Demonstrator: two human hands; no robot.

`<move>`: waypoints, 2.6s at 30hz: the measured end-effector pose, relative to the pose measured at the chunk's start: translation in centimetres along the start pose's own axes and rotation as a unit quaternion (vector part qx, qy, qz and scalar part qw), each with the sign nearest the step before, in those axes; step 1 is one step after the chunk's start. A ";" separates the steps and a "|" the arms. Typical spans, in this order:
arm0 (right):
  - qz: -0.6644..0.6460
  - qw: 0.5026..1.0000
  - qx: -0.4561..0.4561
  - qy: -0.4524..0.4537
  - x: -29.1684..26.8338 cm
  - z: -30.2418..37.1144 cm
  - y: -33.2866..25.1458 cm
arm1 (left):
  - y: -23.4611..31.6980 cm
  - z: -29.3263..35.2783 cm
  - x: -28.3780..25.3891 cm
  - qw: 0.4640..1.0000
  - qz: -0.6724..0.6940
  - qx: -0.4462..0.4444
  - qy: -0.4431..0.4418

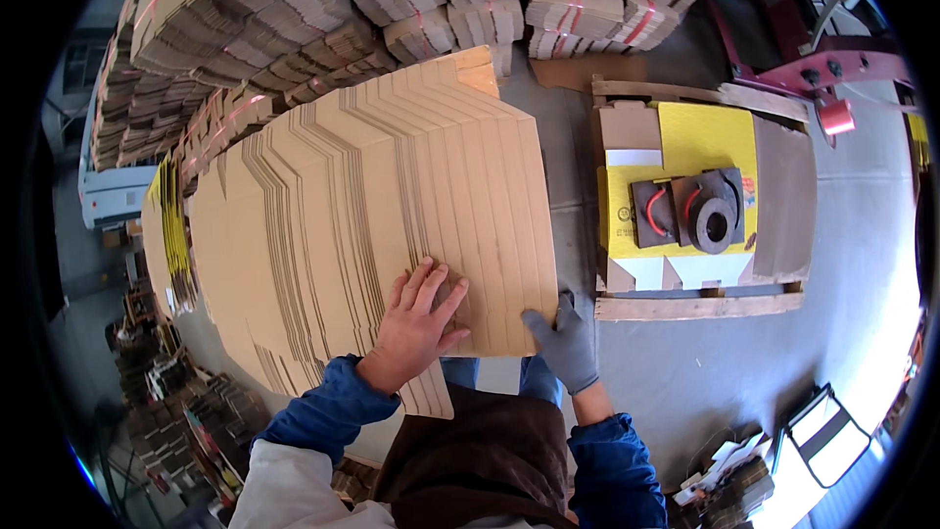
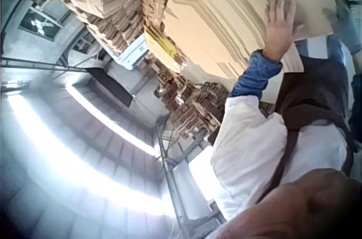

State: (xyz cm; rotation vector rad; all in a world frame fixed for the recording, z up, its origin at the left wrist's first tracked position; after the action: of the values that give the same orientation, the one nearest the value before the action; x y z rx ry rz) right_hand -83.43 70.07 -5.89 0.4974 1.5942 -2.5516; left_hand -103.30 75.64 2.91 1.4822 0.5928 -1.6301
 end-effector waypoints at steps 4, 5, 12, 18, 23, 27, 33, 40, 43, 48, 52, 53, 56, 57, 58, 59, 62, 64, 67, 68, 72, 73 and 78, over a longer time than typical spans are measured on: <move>-0.083 0.996 -0.011 -0.003 0.4 0.0 1.7 | 0.5 -0.2 0.1 1.000 0.005 -0.021 -0.012; -0.083 0.996 -0.002 -0.014 0.4 0.0 2.0 | 0.6 -0.3 0.0 1.000 0.006 -0.024 -0.017; -0.093 0.994 -0.021 -0.054 1.0 0.0 4.1 | 0.6 -0.3 0.4 0.999 0.019 -0.035 -0.014; -0.142 0.988 -0.013 -0.062 1.1 -0.1 3.1 | 0.3 0.0 0.4 0.999 0.021 -0.039 -0.006; -0.099 0.989 0.002 -0.107 0.5 -0.3 2.4 | 0.1 0.2 0.7 0.999 0.031 -0.043 0.009; -0.085 0.992 -0.052 -0.084 0.1 -0.6 2.0 | 0.2 0.1 0.8 0.998 0.040 -0.041 0.016; -0.087 0.991 0.027 -0.097 0.4 -0.6 2.7 | 0.0 0.3 0.7 0.997 0.058 -0.052 0.003; -0.148 0.980 0.084 -0.099 0.6 -0.3 3.0 | 0.0 0.4 0.9 0.997 0.065 -0.043 0.013; -0.145 0.983 0.078 -0.087 0.8 -0.2 3.8 | -0.1 0.4 0.9 0.997 0.061 -0.041 0.015; -0.168 0.985 0.044 -0.020 0.3 -0.3 2.2 | -0.4 0.6 1.1 0.998 0.057 -0.032 0.025; -0.120 0.992 0.017 0.031 -0.3 0.0 1.3 | -0.5 0.4 0.3 0.998 0.060 -0.014 0.026; -0.112 0.992 0.018 0.049 -0.4 0.2 1.4 | -0.5 0.3 0.1 0.998 0.056 -0.008 0.027; -0.030 0.996 0.016 0.078 -0.8 0.4 0.1 | -1.2 0.6 0.1 0.997 0.064 0.020 0.042; 0.027 0.995 -0.007 0.094 -0.9 0.6 -0.8 | -1.6 0.5 0.0 0.996 0.067 0.032 0.052; 0.085 0.990 -0.028 0.110 -1.1 1.0 -1.4 | -1.8 0.3 0.0 0.995 0.072 0.052 0.047; 0.125 0.981 -0.044 0.140 -1.1 1.4 -1.4 | -2.0 0.1 -0.2 0.994 0.077 0.071 0.041; 0.311 0.905 -0.159 0.242 -0.5 2.8 -5.7 | -2.5 -0.4 -1.2 0.986 0.110 0.120 0.027; 0.307 0.904 -0.168 0.244 1.9 3.1 -7.2 | -2.9 -0.7 -1.3 0.978 0.132 0.159 0.027; 0.306 0.906 -0.176 0.234 6.0 2.6 -9.6 | -3.9 -1.2 -1.7 0.963 0.148 0.223 0.033; 0.318 0.902 -0.173 0.237 6.9 2.5 -9.8 | -4.1 -1.4 -2.1 0.957 0.154 0.245 0.030; 0.332 0.900 -0.150 0.240 8.7 2.2 -9.5 | -4.4 -2.3 -2.3 0.938 0.171 0.302 0.004; 0.323 0.903 -0.149 0.241 8.8 2.3 -9.4 | -4.5 -2.5 -2.3 0.936 0.166 0.309 0.001; 0.309 0.906 -0.150 0.248 9.0 2.0 -9.3 | -4.4 -3.6 -2.6 0.929 0.117 0.350 -0.015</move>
State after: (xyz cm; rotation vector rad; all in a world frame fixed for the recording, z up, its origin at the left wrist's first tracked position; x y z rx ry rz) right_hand -94.65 73.30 0.04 1.4290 1.5682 -1.7480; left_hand -104.96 81.57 3.90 1.9293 -0.2263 -1.7514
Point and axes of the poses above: each hand's wrist, its own z-axis away from the middle knuckle, its own x-axis out of the palm, y = z × x, the point moved 8 cm from there along -z, towards the middle knuckle, and after that the axes turned 6 degrees about y, right-handed, at the moved point
